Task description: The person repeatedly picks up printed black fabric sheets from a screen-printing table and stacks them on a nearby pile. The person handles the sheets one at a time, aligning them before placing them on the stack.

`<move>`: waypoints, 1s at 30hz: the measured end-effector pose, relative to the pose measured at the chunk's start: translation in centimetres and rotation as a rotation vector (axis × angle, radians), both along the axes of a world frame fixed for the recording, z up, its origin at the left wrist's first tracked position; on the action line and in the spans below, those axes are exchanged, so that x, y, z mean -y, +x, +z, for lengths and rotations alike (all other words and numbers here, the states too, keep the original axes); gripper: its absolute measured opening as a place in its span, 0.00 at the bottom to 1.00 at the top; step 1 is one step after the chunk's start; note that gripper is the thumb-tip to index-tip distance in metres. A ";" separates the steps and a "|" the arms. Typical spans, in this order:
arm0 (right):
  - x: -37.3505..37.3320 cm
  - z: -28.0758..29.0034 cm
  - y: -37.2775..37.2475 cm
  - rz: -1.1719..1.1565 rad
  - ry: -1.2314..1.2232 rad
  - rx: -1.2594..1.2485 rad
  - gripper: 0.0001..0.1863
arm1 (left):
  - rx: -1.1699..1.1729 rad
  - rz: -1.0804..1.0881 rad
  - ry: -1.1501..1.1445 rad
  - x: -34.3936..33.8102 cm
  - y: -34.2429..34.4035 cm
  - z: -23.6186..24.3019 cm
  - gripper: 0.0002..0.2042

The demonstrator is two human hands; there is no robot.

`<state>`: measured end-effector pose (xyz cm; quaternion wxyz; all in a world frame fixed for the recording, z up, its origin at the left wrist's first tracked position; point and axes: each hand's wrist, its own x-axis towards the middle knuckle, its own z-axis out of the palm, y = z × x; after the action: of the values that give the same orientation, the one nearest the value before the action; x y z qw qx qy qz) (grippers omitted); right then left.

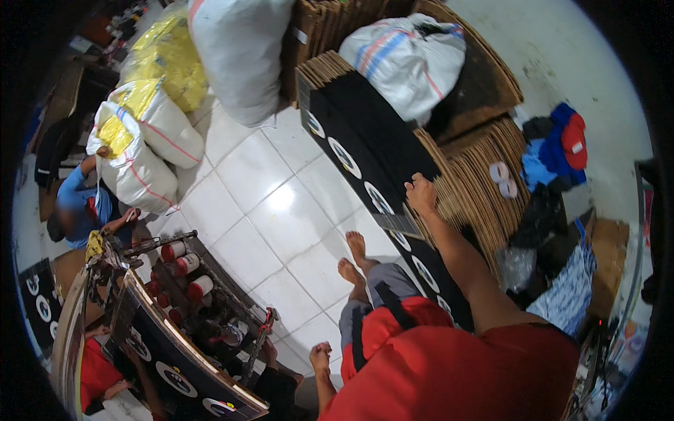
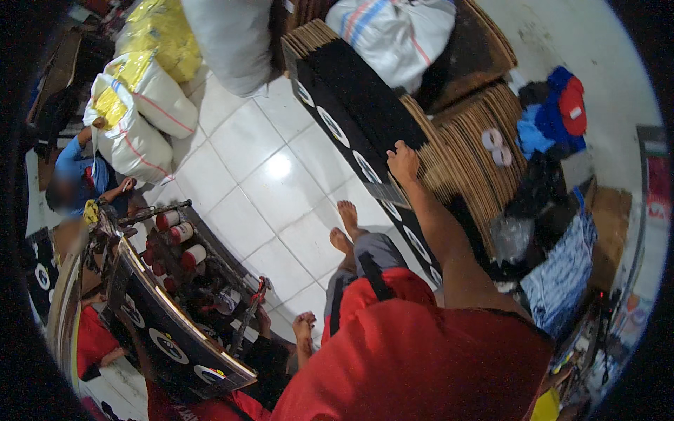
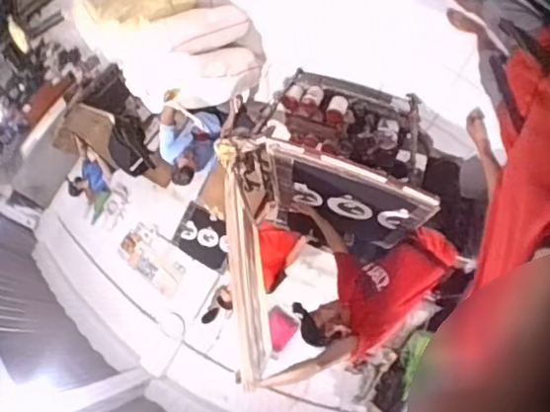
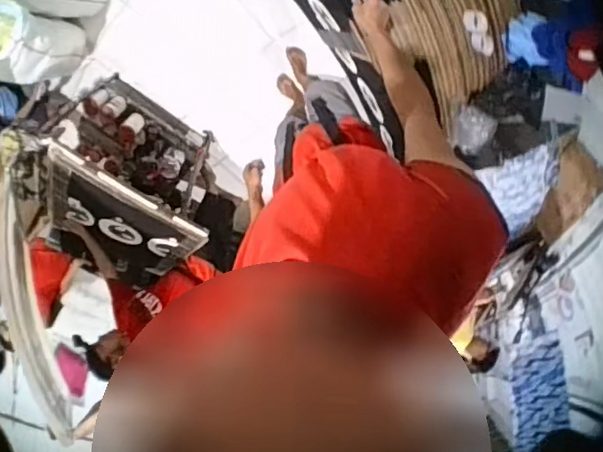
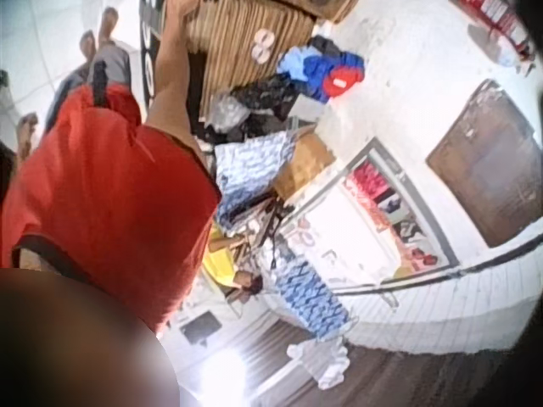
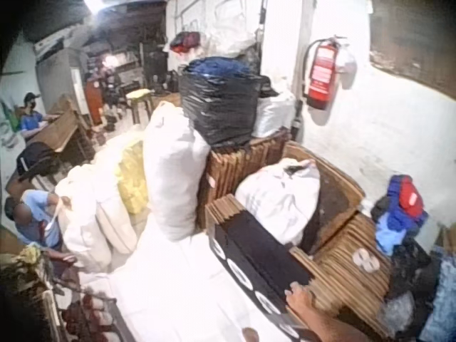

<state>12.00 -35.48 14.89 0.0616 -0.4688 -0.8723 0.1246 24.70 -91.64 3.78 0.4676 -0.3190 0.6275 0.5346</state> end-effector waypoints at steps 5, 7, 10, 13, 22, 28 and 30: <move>2.1 0.5 9.2 -0.050 -0.122 0.322 0.14 | 0.002 -0.021 -0.044 2.5 -1.5 -0.8 0.07; 3.9 -0.3 11.9 -0.016 -0.093 0.300 0.11 | -0.003 -0.057 -0.026 3.7 -2.1 -0.9 0.07; 5.2 -1.6 14.4 -0.021 -0.168 0.341 0.12 | -0.007 -0.107 -0.086 5.3 -2.7 -0.9 0.07; 5.9 -2.6 15.5 -0.037 -0.236 0.377 0.16 | -0.021 -0.115 -0.093 7.0 -3.0 -1.3 0.08; 6.7 -4.3 16.1 -0.045 -0.140 0.300 0.22 | -0.069 -0.191 -0.066 8.2 -5.0 -3.0 0.09; 6.7 -5.2 16.7 -0.038 -0.113 0.345 0.21 | -0.187 -0.103 0.041 7.7 -8.9 -2.8 0.04; 6.7 -5.2 16.7 -0.057 -0.116 0.368 0.20 | -0.210 -0.034 0.039 7.2 -9.8 -2.6 0.03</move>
<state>28.66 -42.16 9.64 -0.1226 -0.5111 -0.8465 0.0848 14.85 -98.81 1.21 0.4143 -0.2412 0.6680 0.5692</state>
